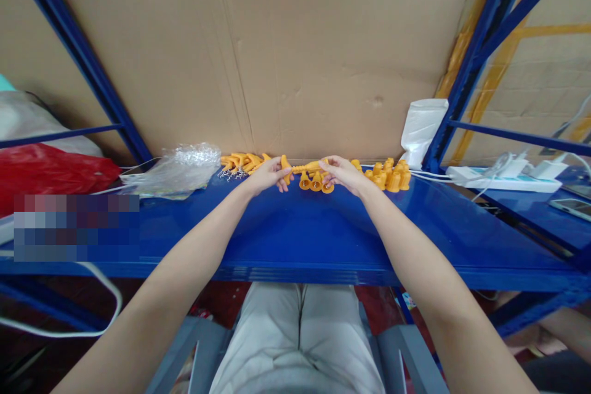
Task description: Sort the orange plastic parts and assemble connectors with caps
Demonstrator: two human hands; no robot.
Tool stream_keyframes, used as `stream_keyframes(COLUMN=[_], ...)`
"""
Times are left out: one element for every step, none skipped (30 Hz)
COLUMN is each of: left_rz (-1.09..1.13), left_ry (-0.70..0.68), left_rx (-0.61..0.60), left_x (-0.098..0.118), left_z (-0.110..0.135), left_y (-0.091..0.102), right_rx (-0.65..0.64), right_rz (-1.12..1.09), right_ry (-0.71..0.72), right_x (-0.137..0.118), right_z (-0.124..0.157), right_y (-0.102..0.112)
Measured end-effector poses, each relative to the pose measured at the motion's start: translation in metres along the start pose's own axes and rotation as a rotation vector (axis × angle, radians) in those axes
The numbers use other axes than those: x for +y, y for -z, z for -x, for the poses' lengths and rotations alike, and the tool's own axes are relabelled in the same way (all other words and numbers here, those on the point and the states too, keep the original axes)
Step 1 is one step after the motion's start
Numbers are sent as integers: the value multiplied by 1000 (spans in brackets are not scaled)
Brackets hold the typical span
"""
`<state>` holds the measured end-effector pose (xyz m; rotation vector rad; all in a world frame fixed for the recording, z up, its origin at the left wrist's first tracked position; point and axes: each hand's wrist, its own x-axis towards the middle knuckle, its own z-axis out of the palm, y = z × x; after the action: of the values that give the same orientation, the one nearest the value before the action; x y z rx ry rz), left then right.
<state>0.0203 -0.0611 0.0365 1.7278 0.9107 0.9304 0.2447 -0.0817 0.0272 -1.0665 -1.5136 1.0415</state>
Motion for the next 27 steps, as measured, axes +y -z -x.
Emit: stream_keyframes(left_rz=[9, 18, 25, 29, 28, 25, 21, 17, 13, 9, 5, 0, -4, -7, -10, -13, -20, -30, -45, -62, -78, -90, -94, -90, -79, -64, -50], left_ry=[8, 13, 14, 14, 10, 3, -5, -13, -21, -27, -32, -36, -41, -48, -59, -72, -87, -101, -114, -124, -130, -132, -133, -132, -132, -130, -127], left_rx=[7, 9, 6, -1, -8, -12, -14, -18, -22, -28, -35, -41, -46, -50, -54, -56, -57, -59, -60, -62, -65, -68, -74, -81, -88, -95, -99], left_x=[-1, -1, -1, -1, -1, 0, 0, 0, 0, -1, -2, -4, -5, -7, -10, -12, -13, -15, -16, -16, -16, -16, -16, -15, -15, -15, -15], left_z=[0, 0, 0, 0, 0, 0, 0, 0, 0, 0, -1, -1, -2, -3, -5, -6, -7, -8, -10, -10, -11, -11, -11, -11, -11, -11, -10], left_y=[1, 2, 3, 4, 5, 6, 6, 7, 8, 9, 11, 12, 13, 13, 14, 14, 15, 15, 14, 14, 14, 13, 13, 13, 12, 12, 12], right_rx=[1, -8, -17, -22, -26, -27, -23, -19, -14, -10, -6, -4, -5, -4, -1, 5, 14, 26, 41, 58, 77, 99, 120, 142, 160, 171, 174], right_rz=[22, 49, 80, 109, 134, 151, 158, 158, 152, 141, 127, 114, 103, 98, 97, 99, 100, 102, 105, 112, 126, 150, 178, 205, 226, 241, 251], right_ry=[24, 48, 75, 105, 133, 153, 163, 162, 149, 127, 100, 72, 44, 19, -5, -29, -54, -83, -118, -156, -192, -222, -242, -251, -248, -242, -234], right_x=[1, 2, 4, 4, 5, 5, 5, 4, 3, 2, 0, -1, -3, -4, -5, -6, -7, -7, -8, -8, -8, -8, -8, -8, -9, -10, -11], right_z=[-1, -2, -2, -3, -3, -2, -2, -1, 0, 1, 2, 3, 4, 5, 6, 7, 8, 8, 9, 9, 9, 9, 9, 9, 9, 9, 9], right_y=[2, 4, 6, 9, 10, 11, 12, 12, 11, 10, 9, 7, 6, 4, 2, 0, -3, -5, -7, -10, -12, -14, -16, -17, -17, -16, -15])
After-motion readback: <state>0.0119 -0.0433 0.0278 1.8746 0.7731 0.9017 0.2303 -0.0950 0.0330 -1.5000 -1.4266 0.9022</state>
